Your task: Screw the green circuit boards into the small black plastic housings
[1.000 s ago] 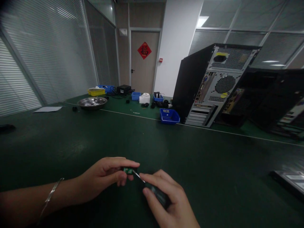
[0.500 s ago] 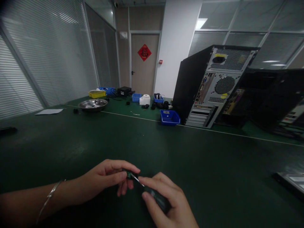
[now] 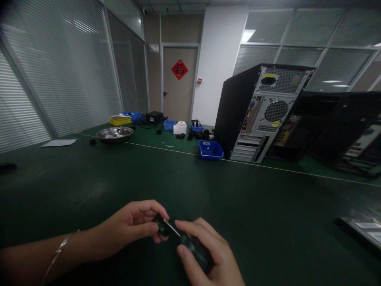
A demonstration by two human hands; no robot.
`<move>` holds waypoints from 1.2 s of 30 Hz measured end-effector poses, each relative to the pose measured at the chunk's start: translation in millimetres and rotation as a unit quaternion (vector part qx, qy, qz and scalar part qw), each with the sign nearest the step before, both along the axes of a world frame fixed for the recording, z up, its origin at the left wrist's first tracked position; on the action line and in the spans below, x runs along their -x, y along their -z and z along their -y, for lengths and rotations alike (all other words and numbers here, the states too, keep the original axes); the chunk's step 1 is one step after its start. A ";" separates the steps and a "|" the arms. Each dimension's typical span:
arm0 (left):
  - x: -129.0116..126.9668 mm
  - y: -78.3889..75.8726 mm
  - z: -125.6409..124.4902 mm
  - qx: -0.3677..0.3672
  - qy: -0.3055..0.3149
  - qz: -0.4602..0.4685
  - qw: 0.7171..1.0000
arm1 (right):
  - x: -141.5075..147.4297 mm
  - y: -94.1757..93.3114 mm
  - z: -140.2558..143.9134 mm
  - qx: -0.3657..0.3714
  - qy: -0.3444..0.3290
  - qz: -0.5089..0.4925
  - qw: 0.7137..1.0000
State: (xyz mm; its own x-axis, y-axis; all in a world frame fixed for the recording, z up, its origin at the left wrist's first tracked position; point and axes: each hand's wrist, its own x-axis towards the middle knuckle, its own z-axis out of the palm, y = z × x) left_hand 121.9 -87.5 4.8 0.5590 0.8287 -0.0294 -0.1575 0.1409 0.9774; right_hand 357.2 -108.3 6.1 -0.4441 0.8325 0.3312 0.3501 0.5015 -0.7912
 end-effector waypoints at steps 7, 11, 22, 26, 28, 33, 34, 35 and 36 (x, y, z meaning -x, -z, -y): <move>4.0 3.7 -9.4 0.011 -0.049 0.015 0.999 | 4.5 -3.9 0.2 0.021 -0.012 0.003 1.000; 34.1 3.6 -42.9 0.000 -0.251 0.016 0.968 | 2.6 -2.4 2.2 0.040 0.002 0.014 0.999; 144.4 9.8 -114.2 0.003 -0.609 0.088 0.789 | 2.4 -3.8 2.2 0.049 0.009 0.033 0.998; 152.3 10.6 -115.8 0.006 -0.619 0.078 0.781 | 1.5 -4.2 2.2 0.057 0.007 0.038 0.998; 152.8 11.5 -116.8 0.006 -0.619 0.072 0.782 | 1.7 -4.7 2.1 0.058 0.009 0.036 0.998; 149.6 13.8 -117.9 0.002 -0.612 0.070 0.788 | 4.5 -5.4 3.5 0.066 0.027 0.031 0.997; 149.2 14.2 -117.6 0.002 -0.610 0.071 0.789 | 5.0 -5.8 4.2 0.067 0.031 0.028 0.997; 149.0 14.5 -117.2 0.001 -0.609 0.072 0.790 | 5.4 -6.3 4.9 0.068 0.031 0.026 0.997; 149.0 14.8 -116.8 0.001 -0.609 0.073 0.790 | 5.6 -6.9 5.7 0.069 0.030 0.024 0.997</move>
